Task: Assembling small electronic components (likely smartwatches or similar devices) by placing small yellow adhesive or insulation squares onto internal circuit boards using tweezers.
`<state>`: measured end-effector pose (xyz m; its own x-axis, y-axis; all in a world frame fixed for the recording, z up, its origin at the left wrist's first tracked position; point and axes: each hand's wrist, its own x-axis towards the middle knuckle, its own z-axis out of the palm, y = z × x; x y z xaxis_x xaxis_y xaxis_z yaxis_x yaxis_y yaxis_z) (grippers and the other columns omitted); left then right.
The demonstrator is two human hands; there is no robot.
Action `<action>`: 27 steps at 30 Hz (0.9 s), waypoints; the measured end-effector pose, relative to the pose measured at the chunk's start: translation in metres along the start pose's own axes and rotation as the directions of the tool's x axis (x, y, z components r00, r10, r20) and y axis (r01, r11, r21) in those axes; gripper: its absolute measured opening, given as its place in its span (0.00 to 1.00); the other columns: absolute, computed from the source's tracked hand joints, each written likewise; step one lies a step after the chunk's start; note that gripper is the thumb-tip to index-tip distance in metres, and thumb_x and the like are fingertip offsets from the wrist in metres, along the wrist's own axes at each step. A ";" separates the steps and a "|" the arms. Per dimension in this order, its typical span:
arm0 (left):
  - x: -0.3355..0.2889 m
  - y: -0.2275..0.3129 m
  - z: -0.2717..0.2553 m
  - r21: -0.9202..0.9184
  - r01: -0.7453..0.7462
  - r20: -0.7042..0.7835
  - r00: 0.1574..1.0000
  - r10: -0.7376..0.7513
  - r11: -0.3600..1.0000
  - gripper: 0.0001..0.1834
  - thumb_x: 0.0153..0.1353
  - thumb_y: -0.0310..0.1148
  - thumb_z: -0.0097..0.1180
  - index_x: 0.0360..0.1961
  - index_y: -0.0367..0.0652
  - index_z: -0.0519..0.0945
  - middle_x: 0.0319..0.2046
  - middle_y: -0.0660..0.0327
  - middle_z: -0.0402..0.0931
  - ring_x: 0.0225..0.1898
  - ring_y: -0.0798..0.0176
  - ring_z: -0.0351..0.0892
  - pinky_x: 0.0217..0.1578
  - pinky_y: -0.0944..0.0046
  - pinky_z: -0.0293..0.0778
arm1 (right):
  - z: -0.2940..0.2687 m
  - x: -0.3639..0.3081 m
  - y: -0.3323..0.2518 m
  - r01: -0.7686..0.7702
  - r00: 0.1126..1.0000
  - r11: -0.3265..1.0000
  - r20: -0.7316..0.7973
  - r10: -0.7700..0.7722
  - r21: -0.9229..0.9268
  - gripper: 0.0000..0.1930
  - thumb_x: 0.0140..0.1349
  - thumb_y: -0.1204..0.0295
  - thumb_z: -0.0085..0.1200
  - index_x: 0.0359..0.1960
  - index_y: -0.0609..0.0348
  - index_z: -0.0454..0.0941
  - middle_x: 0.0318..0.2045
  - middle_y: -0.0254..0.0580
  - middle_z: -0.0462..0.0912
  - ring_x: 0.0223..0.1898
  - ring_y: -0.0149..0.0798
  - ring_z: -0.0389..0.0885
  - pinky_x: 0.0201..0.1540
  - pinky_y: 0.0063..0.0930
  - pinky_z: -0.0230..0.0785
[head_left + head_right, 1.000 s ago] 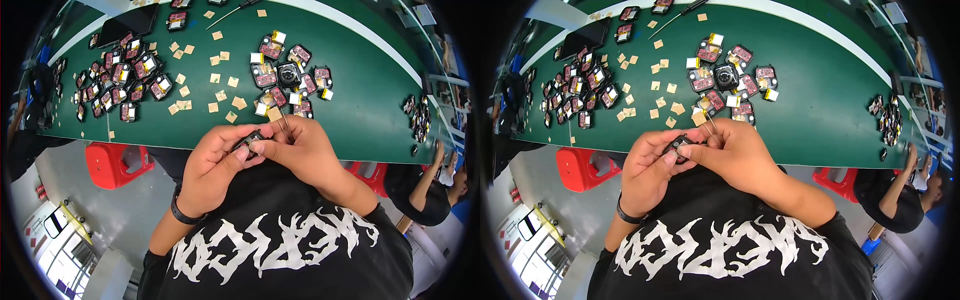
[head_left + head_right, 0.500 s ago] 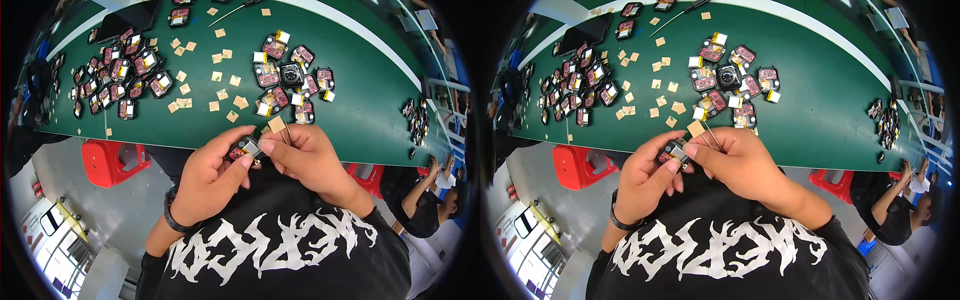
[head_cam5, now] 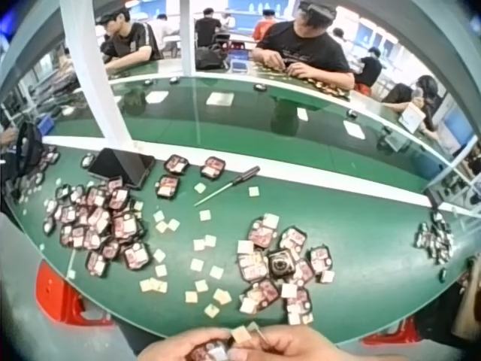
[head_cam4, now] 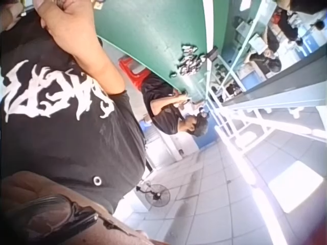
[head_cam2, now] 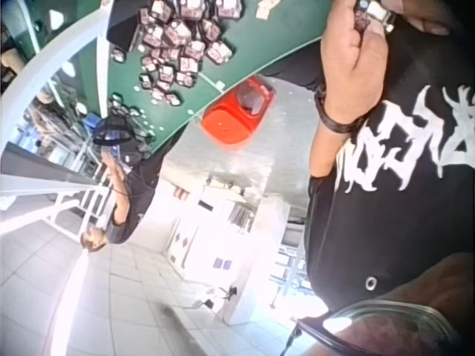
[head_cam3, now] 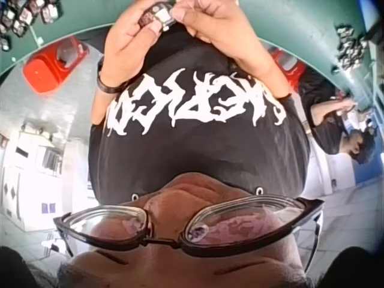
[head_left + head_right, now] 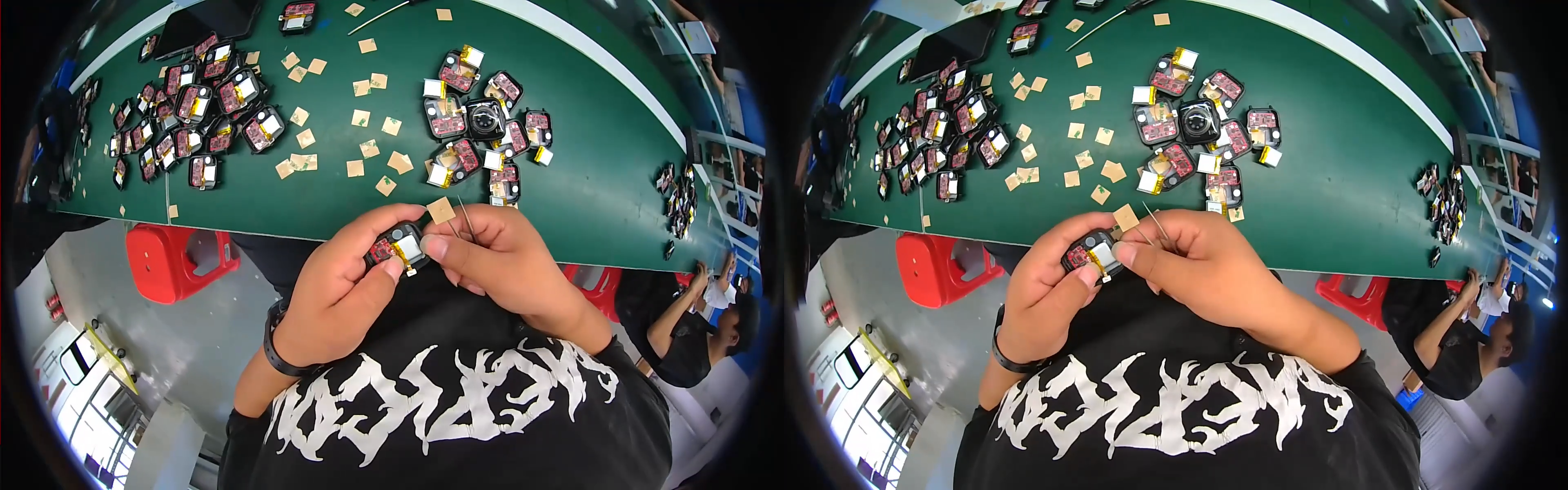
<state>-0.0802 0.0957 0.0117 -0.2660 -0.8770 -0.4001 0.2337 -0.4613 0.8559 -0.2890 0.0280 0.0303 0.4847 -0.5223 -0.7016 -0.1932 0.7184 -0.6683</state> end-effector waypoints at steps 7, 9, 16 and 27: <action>-0.003 0.008 -0.004 -0.108 0.119 0.020 0.993 -0.118 0.987 0.27 0.69 0.27 0.50 0.69 0.33 0.68 0.48 0.62 0.76 0.37 0.75 0.71 0.36 0.75 0.68 | 0.004 -0.002 -0.005 0.052 0.998 0.997 -0.035 -0.054 -0.054 0.09 0.71 0.68 0.62 0.42 0.63 0.83 0.25 0.25 0.77 0.25 0.16 0.67 0.27 0.16 0.58; -0.004 0.008 -0.008 -0.048 0.042 0.044 0.998 -0.040 0.998 0.28 0.67 0.23 0.47 0.69 0.32 0.68 0.51 0.60 0.77 0.42 0.72 0.73 0.45 0.72 0.70 | 0.001 -0.005 -0.004 0.090 0.994 0.994 -0.056 -0.094 -0.066 0.08 0.71 0.70 0.62 0.42 0.63 0.82 0.25 0.24 0.77 0.25 0.16 0.67 0.28 0.15 0.58; -0.001 0.002 -0.022 0.266 -0.266 0.118 0.963 0.242 0.927 0.35 0.56 0.18 0.45 0.69 0.33 0.69 0.53 0.52 0.79 0.43 0.64 0.79 0.50 0.67 0.73 | -0.018 -0.012 0.005 0.382 0.875 0.900 -0.231 -0.425 -0.211 0.06 0.71 0.76 0.59 0.44 0.66 0.81 0.30 0.25 0.78 0.30 0.17 0.68 0.32 0.15 0.60; 0.002 0.013 -0.061 0.159 -0.222 -0.436 0.858 0.270 0.962 0.29 0.64 0.20 0.44 0.69 0.34 0.66 0.33 0.65 0.74 0.28 0.77 0.67 0.31 0.76 0.64 | -0.025 -0.002 0.027 0.006 0.602 0.382 -0.301 -0.740 -0.924 0.36 0.49 0.62 0.78 0.57 0.59 0.73 0.44 0.46 0.76 0.38 0.47 0.79 0.35 0.39 0.74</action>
<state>-0.0210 0.0800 0.0020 0.2429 -0.9360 -0.2548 0.1355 -0.2274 0.9643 -0.3166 0.0371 0.0076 0.1776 -0.9841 -0.0027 -0.8593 -0.1537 -0.4879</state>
